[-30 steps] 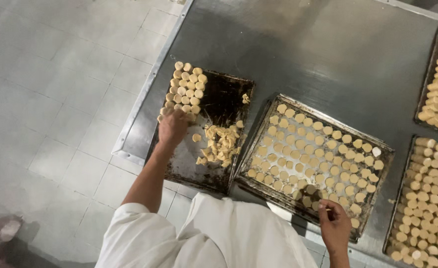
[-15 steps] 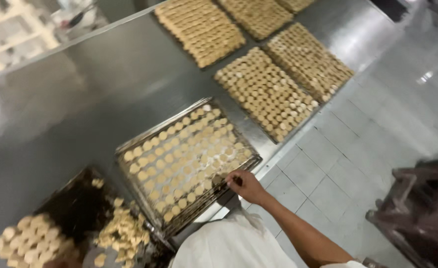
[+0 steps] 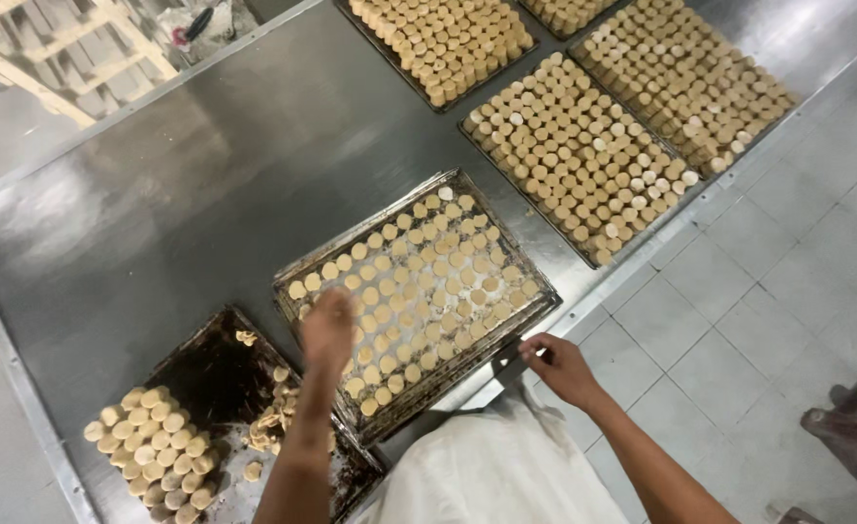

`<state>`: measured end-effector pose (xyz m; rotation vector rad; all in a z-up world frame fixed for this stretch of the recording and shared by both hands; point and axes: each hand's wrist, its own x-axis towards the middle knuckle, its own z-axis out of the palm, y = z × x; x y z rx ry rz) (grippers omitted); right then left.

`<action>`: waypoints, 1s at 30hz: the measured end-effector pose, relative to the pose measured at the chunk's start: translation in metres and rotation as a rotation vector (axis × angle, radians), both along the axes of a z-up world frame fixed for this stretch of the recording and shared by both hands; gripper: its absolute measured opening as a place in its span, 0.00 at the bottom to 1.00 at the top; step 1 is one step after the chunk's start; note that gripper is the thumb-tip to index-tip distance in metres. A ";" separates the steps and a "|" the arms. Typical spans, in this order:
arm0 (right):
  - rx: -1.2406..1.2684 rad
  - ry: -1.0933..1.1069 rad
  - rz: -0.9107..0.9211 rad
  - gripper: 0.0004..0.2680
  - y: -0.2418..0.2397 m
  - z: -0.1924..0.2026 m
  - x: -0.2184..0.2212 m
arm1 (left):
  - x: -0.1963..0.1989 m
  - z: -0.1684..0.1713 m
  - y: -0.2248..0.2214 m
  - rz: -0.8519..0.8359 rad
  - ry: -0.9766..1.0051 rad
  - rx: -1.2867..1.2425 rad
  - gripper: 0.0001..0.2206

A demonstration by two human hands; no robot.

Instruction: The person arranges small, round baked goods onto metal trays by hand, moving them from a pile into neat rows.

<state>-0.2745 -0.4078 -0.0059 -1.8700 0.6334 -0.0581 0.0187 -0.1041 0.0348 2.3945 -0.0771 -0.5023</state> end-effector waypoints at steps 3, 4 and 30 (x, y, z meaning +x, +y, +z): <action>-0.021 0.026 -0.063 0.05 -0.012 0.011 -0.014 | 0.012 0.035 -0.088 -0.281 -0.597 -0.315 0.07; -0.032 0.055 -0.097 0.06 -0.018 0.015 -0.021 | 0.020 0.043 -0.120 -0.307 -0.639 -0.297 0.06; -0.450 0.019 0.345 0.12 -0.142 0.036 0.124 | -0.153 -0.047 0.041 0.438 -0.386 0.343 0.14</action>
